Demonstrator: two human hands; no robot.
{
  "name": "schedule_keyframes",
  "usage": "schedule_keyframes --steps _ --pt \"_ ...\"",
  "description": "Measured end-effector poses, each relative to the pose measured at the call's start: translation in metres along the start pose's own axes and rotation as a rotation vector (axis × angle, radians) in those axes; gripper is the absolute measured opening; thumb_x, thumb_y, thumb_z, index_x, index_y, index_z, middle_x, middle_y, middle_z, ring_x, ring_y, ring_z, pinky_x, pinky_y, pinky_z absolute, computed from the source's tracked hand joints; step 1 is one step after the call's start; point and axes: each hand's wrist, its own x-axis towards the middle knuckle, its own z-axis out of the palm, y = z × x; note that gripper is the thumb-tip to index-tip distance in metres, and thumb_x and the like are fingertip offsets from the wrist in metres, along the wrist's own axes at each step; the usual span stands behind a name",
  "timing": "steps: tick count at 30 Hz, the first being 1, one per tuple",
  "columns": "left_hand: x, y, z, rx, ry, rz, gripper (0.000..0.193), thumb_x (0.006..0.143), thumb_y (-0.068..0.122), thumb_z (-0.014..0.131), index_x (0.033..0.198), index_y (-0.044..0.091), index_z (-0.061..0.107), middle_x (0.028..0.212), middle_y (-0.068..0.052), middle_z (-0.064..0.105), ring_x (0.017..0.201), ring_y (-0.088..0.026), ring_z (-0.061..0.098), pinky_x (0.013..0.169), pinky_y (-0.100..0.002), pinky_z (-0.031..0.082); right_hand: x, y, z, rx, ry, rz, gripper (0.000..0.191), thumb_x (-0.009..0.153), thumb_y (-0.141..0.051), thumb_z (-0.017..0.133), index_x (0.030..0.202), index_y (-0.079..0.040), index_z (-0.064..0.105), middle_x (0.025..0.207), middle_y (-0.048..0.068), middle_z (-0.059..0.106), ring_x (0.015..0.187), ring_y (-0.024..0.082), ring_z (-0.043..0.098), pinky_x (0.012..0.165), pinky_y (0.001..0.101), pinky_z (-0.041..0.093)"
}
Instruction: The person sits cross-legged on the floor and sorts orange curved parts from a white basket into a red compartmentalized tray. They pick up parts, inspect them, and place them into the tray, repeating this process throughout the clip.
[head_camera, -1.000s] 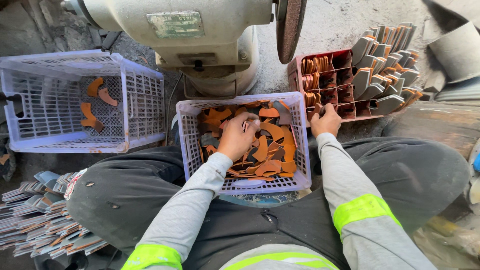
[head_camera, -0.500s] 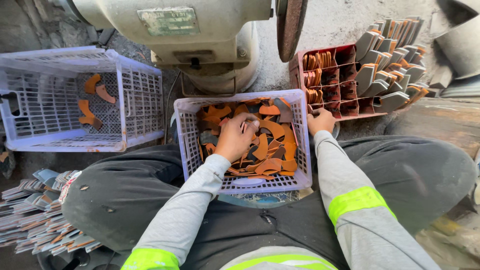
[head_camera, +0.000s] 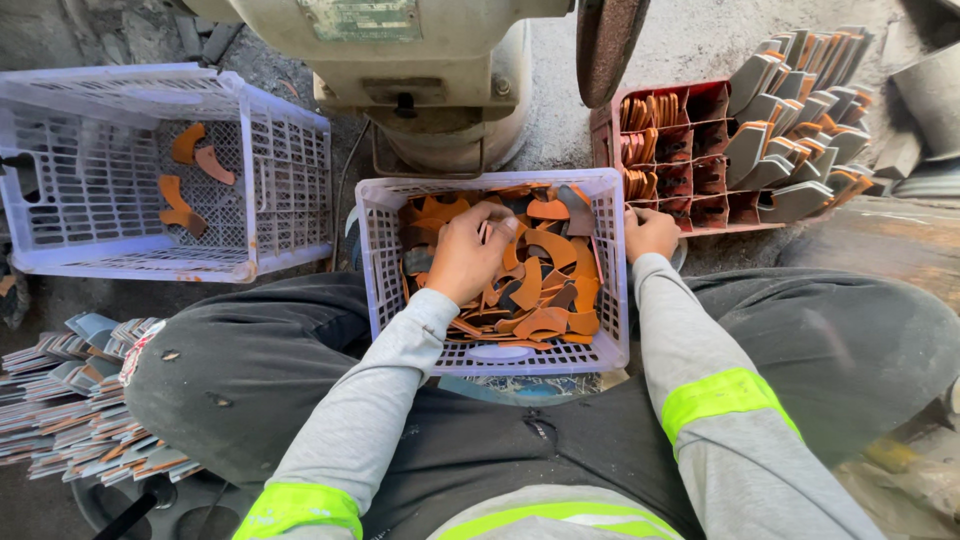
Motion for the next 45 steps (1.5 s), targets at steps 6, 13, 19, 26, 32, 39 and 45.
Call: schedule_keyframes --steps 6,13,19,26,32,39,45 --pt "0.001 0.0 -0.004 -0.028 0.015 0.02 0.031 0.093 0.031 0.066 0.107 0.005 0.074 0.091 -0.013 0.078 0.085 -0.028 0.077 0.08 -0.039 0.058 0.003 0.004 -0.008 0.13 -0.097 0.103 0.027 0.088 -0.034 0.081 0.105 -0.012 0.082 0.096 0.018 0.077 0.089 0.03 0.074 0.087 0.0387 0.055" --pt "0.001 0.001 -0.009 -0.053 -0.013 -0.117 0.031 0.094 0.031 0.067 0.109 0.004 0.074 0.077 -0.015 0.077 0.059 -0.02 0.072 0.064 -0.034 0.057 0.006 -0.011 -0.012 0.162 -0.094 0.308 0.031 0.082 -0.033 0.088 0.099 -0.008 0.081 0.093 0.012 0.078 0.083 0.023 0.074 0.082 0.0348 0.057" --pt "0.017 0.008 -0.045 -0.603 0.025 -0.151 0.03 0.098 0.026 0.067 0.111 -0.001 0.069 0.078 -0.006 0.069 0.046 -0.01 0.055 0.043 -0.025 0.046 0.013 -0.011 -0.006 0.063 -0.049 0.185 0.031 0.086 -0.033 0.082 0.097 -0.004 0.081 0.088 0.02 0.077 0.08 0.03 0.076 0.086 0.0367 0.058" --pt "-0.008 0.033 -0.118 -0.61 0.259 0.141 0.027 0.103 0.025 0.068 0.116 0.001 0.069 0.08 0.001 0.061 0.056 -0.006 0.055 0.049 -0.023 0.046 0.01 -0.052 -0.019 0.257 0.282 -0.467 0.016 0.096 -0.014 0.072 0.089 0.0 0.071 0.079 0.016 0.072 0.07 0.031 0.071 0.07 0.0417 0.056" --pt "-0.023 0.036 -0.134 -0.579 0.319 0.17 0.026 0.103 0.024 0.069 0.116 0.001 0.07 0.078 0.002 0.059 0.057 -0.004 0.053 0.049 -0.022 0.044 -0.067 -0.091 0.057 0.141 -0.265 -0.85 0.018 0.091 -0.017 0.065 0.099 -0.003 0.071 0.094 0.023 0.072 0.088 0.044 0.07 0.079 0.0481 0.057" --pt "-0.022 0.029 -0.119 -0.197 0.298 0.307 0.026 0.101 0.025 0.071 0.113 0.002 0.071 0.073 -0.002 0.066 0.066 -0.009 0.06 0.064 -0.029 0.052 -0.166 -0.119 0.129 -0.617 -0.904 -0.754 0.106 0.072 -0.039 0.087 0.158 -0.007 0.033 0.156 0.025 0.027 0.143 0.045 0.029 0.104 0.0573 0.041" --pt "-0.024 0.031 -0.127 -0.116 0.309 0.231 0.027 0.098 0.026 0.07 0.113 0.003 0.072 0.066 -0.005 0.063 0.062 -0.013 0.06 0.062 -0.031 0.051 -0.143 -0.1 0.125 -0.71 -0.819 -0.726 0.053 0.082 -0.026 0.079 0.129 -0.009 0.059 0.146 0.028 0.036 0.132 0.051 0.042 0.108 0.0545 0.043"
